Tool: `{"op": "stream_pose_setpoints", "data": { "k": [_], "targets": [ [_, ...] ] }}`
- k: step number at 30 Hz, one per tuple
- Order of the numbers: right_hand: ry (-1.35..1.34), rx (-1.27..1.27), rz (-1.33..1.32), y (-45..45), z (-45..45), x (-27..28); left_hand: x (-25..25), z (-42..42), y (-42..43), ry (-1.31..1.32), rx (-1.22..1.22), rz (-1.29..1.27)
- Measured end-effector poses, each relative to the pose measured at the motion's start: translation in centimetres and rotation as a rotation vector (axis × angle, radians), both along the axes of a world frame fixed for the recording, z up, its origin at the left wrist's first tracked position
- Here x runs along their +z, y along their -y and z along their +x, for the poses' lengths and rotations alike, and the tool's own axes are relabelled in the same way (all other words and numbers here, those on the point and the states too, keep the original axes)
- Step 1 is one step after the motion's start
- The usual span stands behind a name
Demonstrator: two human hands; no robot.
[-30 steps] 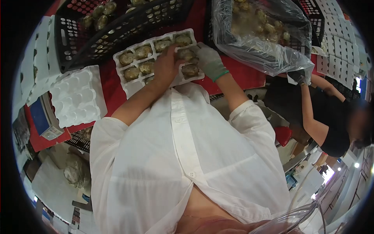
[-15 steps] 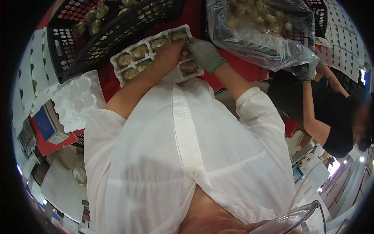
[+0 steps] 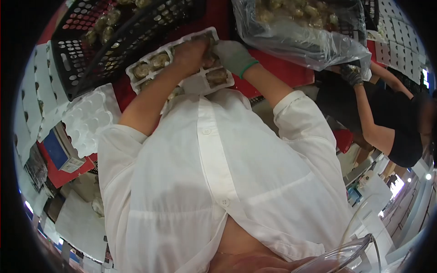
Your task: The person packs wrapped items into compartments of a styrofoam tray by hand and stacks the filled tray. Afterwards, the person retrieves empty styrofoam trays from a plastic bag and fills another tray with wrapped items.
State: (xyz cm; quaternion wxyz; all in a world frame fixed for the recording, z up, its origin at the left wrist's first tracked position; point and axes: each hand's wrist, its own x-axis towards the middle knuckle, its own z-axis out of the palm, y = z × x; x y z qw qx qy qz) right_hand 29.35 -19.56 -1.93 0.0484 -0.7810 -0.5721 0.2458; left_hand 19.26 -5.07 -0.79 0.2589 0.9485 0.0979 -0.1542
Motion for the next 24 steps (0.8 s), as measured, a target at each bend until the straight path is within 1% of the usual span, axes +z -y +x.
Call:
{"op": "stream_pose_setpoints", "data": {
  "k": [1, 3, 5, 7, 8, 9, 10, 11, 12, 13, 14, 15, 17, 18, 20, 21, 22, 23, 24],
  "targets": [
    [-0.004, -0.019, 0.03, 0.3, -0.3, 0.0, 0.2, 0.1, -0.1, 0.014, -0.048, 0.026],
    [-0.002, -0.035, 0.065, 0.5, -0.5, -0.3, -0.3, -0.1, 0.2, 0.025, -0.053, 0.033],
    [0.057, -0.103, 0.128, 1.1, -1.1, -1.0, -0.2, 0.0, 0.4, 0.044, -0.067, 0.054],
    [0.083, -0.138, 0.13, 1.4, -1.7, -2.4, 0.1, -0.2, 1.2, 0.035, -0.047, 0.041],
    [0.11, -0.162, 0.13, 1.4, -1.9, -2.2, -0.1, -0.4, 1.5, 0.037, -0.054, 0.045],
    [0.112, -0.171, 0.136, 1.6, -1.8, -2.0, -0.4, -1.0, 1.9, 0.098, -0.029, 0.014],
    [0.026, -0.162, 0.198, 1.8, -1.5, -1.6, -0.8, -1.4, 2.0, 0.159, -0.004, -0.015],
    [-0.059, -0.154, 0.263, 2.0, -1.3, -1.2, -1.3, -1.6, 1.8, 0.162, -0.013, -0.005],
    [-0.057, -0.163, 0.277, 2.3, -1.1, -1.1, -1.8, -1.7, 1.2, 0.135, 0.017, -0.07],
    [-0.156, -0.271, 0.337, 2.5, -0.8, -1.2, -2.3, -1.4, 0.6, 0.111, 0.047, -0.134],
    [-0.26, -0.375, 0.393, 2.7, -0.7, -1.3, -2.5, -1.1, 0.5, 0.11, 0.038, -0.124],
    [-0.267, -0.378, 0.396, 3.1, -1.5, -1.6, -2.8, -1.2, 0.5, 0.134, 0.04, -0.102],
    [-0.175, -0.756, 0.496, 4.4, -3.6, -2.0, -3.0, -1.2, 0.5, 0.149, 0.04, -0.082],
    [-0.18, -0.769, 0.493, 4.8, -4.1, -2.4, -2.7, -1.0, 0.4, 0.097, 0.029, -0.086],
    [-0.359, -0.907, 0.5, 5.3, -4.5, -2.4, -1.9, -0.4, 0.5, 0.047, 0.003, -0.092],
    [-0.355, -0.916, 0.503, 5.3, -4.1, -2.1, -1.4, -0.3, 0.6, 0.07, 0.013, -0.036],
    [-0.338, -0.867, 0.41, 5.0, -3.6, -1.9, -1.1, -0.1, 0.7, 0.092, 0.023, 0.02],
    [-0.324, -0.816, 0.316, 4.7, -3.3, -1.5, -1.0, 0.0, 0.6, 0.089, 0.016, 0.02],
    [-0.327, -0.821, 0.317, 4.2, -3.0, -1.7, -0.9, 0.1, 0.5, 0.088, 0.013, 0.02]
  ]
}}
